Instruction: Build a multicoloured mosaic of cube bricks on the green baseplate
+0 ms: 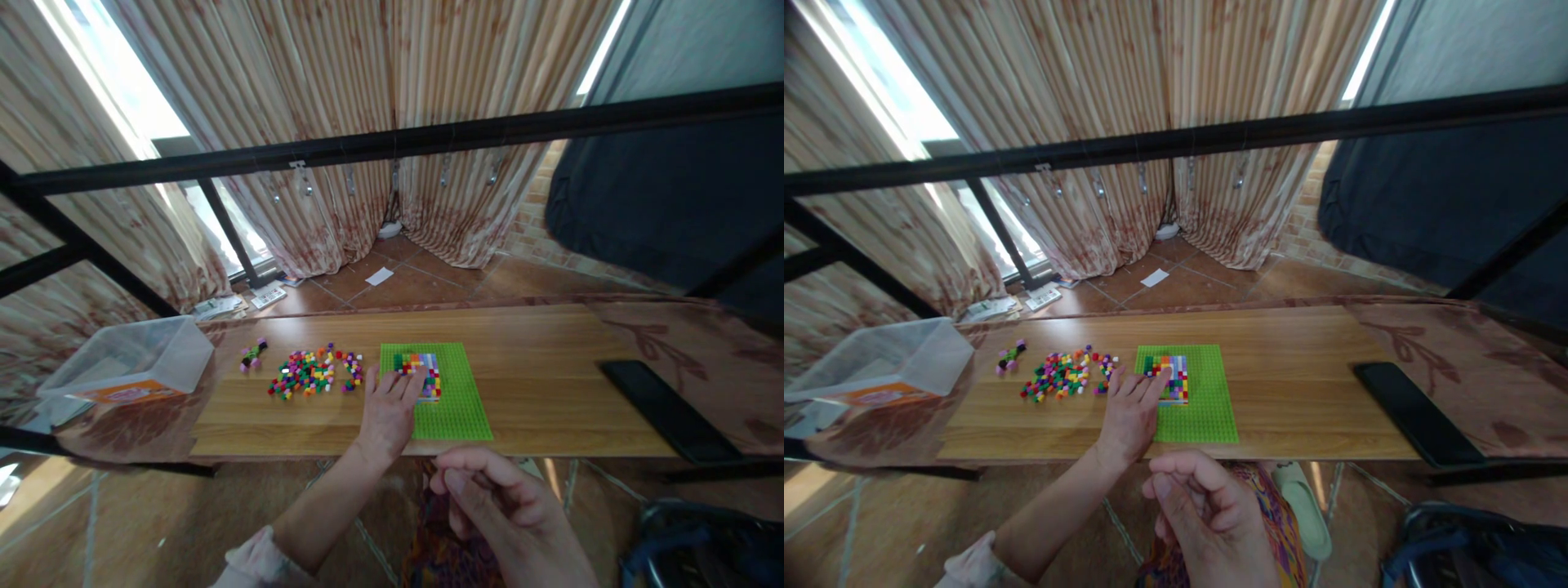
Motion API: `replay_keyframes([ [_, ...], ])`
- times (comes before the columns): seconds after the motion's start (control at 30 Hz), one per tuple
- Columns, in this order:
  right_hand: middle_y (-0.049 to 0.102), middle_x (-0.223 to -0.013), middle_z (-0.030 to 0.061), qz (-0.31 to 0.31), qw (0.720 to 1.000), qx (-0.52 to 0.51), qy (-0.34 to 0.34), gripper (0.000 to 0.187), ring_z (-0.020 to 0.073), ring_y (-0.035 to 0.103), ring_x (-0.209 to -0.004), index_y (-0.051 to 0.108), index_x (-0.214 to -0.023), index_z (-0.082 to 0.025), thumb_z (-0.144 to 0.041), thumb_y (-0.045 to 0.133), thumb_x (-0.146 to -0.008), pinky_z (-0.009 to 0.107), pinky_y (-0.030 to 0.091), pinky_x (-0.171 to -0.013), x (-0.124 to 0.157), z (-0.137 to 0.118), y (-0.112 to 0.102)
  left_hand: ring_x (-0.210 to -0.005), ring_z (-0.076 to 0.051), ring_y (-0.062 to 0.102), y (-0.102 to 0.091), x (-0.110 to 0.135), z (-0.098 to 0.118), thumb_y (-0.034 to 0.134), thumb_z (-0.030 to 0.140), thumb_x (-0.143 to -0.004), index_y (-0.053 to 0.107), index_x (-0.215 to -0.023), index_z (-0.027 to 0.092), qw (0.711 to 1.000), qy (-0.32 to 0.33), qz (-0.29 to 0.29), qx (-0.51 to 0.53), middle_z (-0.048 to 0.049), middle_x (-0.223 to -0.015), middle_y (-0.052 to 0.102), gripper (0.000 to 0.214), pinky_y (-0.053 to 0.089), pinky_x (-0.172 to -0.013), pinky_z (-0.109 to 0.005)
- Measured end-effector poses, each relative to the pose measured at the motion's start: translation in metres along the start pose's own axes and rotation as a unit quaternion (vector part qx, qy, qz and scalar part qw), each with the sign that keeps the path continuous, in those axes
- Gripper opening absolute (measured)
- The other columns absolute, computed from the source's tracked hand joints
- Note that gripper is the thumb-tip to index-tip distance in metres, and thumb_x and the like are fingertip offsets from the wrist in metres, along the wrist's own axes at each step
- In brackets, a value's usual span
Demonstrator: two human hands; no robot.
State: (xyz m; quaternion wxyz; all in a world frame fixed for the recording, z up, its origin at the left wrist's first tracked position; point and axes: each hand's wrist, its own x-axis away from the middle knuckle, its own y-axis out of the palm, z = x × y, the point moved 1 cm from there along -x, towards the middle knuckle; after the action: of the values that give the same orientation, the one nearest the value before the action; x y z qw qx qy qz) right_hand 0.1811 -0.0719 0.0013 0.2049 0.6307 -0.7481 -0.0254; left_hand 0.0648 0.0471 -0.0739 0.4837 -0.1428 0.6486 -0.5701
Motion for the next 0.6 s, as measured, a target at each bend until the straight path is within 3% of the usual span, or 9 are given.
replay_keyframes([
  [0.37,0.067,-0.068,0.001,-0.065,0.996,0.056,-0.004,0.018,0.0087,0.055,-0.051,0.073,-0.085,-0.024,-0.039,0.07,-0.076,0.018,0.045,-0.049,-0.006,0.011,-0.017,-0.104,-0.024,0.053,-0.001,0.014,0.003,0.046,0.011,-0.085,0.037,-0.136,0.023,0.999,-0.015,-0.03,0.018,-0.0043,-0.114,0.066,0.053,0.023,-0.106,-0.053],
  [0.47,0.068,-0.068,0.0016,-0.061,0.996,0.058,-0.007,0.018,0.0088,0.056,-0.051,0.074,-0.085,-0.024,-0.039,0.071,-0.075,0.018,0.046,-0.049,-0.005,0.012,-0.019,-0.108,-0.022,0.052,-0.007,0.021,0.003,0.046,0.01,-0.085,0.034,-0.138,0.024,0.997,-0.047,-0.014,0.056,-0.004,-0.117,0.064,0.056,0.022,-0.108,-0.051],
  [0.6,0.069,-0.07,0.0028,-0.035,0.997,0.071,-0.019,0.018,0.0092,0.055,-0.05,0.074,-0.083,-0.023,-0.038,0.074,-0.072,0.018,0.046,-0.048,-0.002,0.01,-0.017,-0.105,-0.021,0.054,-0.01,0.039,-0.014,0.045,0.01,-0.085,0.042,-0.131,0.022,0.988,-0.137,0.031,0.069,-0.0062,-0.117,0.063,0.048,0.035,-0.1,-0.045],
])
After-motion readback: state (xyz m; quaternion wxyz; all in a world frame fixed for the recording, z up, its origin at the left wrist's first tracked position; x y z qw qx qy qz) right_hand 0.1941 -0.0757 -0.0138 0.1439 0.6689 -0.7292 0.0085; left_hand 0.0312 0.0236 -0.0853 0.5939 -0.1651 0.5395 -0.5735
